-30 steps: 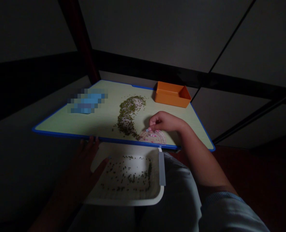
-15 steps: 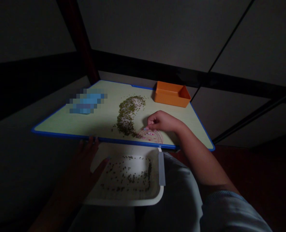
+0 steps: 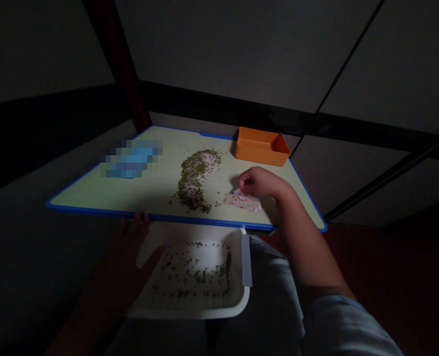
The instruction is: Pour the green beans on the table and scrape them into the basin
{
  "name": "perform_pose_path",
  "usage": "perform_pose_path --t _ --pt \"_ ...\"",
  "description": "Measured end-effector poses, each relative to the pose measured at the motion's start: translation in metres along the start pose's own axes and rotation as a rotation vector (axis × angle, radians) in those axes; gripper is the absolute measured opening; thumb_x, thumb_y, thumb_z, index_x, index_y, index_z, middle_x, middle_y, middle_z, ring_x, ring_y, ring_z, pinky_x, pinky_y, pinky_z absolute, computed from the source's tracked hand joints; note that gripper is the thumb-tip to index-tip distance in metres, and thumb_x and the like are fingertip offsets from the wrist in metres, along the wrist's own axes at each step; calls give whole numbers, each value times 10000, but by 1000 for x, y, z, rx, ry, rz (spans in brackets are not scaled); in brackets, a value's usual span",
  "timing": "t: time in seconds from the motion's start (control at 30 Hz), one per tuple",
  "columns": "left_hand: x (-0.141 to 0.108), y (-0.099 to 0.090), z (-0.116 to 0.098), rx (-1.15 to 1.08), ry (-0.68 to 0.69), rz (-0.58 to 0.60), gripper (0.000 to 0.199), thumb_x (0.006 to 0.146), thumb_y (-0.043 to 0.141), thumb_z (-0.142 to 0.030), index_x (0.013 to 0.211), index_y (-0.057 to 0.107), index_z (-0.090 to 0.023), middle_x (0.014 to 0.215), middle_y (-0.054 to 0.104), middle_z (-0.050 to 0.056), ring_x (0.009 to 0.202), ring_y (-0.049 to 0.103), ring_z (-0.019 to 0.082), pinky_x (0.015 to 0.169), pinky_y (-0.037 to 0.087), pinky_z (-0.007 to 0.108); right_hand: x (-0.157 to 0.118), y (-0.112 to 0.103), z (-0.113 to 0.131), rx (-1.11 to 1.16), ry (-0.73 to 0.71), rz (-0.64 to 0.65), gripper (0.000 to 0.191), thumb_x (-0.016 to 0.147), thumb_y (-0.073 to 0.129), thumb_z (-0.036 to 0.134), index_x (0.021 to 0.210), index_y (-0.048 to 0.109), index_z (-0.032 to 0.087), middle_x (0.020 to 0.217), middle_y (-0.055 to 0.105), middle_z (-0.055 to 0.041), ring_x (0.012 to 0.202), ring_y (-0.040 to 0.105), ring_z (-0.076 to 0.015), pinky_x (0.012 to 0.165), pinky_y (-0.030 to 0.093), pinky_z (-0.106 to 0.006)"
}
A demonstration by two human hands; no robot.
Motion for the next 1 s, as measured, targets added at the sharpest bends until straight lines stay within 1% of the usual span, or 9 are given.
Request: perform_pose_path --t 0.07,0.17,0.3,0.47,0.57,0.67,0.83,0.93,1.0 --pt "0 0 -1 -17 -14 9 777 827 361 -618 1473 284 -193 1604 258 89 1497 143 313 1184 279 550 0 -4 -6 -53 53 -58 107 742 615 192 669 669 134 570 572 5 543 446 -99 583 281 -273" --pt "0 1 0 -28 -19 -1 770 824 375 -616 1462 311 -190 1596 277 88 1494 153 320 1184 274 560 -1 -10 -15 -134 122 -126 117 754 646 230 687 684 142 569 568 -1 544 423 -101 578 259 -277" --pt "-1 5 5 -5 39 -75 752 826 374 -611 1462 308 -216 1586 307 74 1489 186 303 1170 304 558 -3 -16 -24 -245 212 -184 124 770 642 232 696 689 144 576 558 -4 548 413 -100 577 250 -274" --pt "-1 7 8 13 44 -76 744 833 352 -613 1463 306 -221 1589 304 66 1490 182 303 1166 306 555 -7 -23 -28 -114 141 -242 162 797 596 236 699 667 129 624 597 -17 580 467 -107 579 299 -264" --pt "-1 7 7 5 27 -64 767 825 345 -634 1469 292 -222 1592 297 66 1492 175 306 1167 304 555 -11 -29 -32 -128 192 -314 196 802 601 274 692 664 125 618 597 -26 570 461 -110 569 297 -270" --pt "-2 7 7 1 36 -62 764 831 336 -628 1479 264 -230 1600 280 58 1498 160 294 1175 296 544 -13 -31 -35 -201 251 -315 183 794 620 270 705 679 121 613 595 -31 560 455 -111 559 289 -272" --pt "-1 8 8 3 19 -42 760 831 335 -629 1481 260 -243 1607 262 50 1499 153 298 1176 288 553 -9 -28 -33 -284 265 -288 185 804 625 280 751 705 121 656 616 -51 565 444 -114 558 283 -276" --pt "-1 8 8 -5 15 -44 778 825 327 -643 1476 277 -221 1604 267 66 1498 150 307 1174 286 557 -5 -25 -31 -316 280 -280 179 802 619 259 728 703 119 664 619 -64 560 427 -116 558 274 -286" --pt "-1 8 8 -6 31 -58 783 821 329 -649 1472 289 -216 1600 279 73 1496 161 306 1174 290 550 -4 -23 -28 -300 248 -285 190 804 617 266 711 697 121 651 610 -61 559 425 -116 558 267 -289"
Point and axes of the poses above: each hand's wrist, its own x-axis towards the middle knuckle, its own y-axis out of the palm, z = x × y, the point moved 3 cm from there along x, towards the middle knuckle
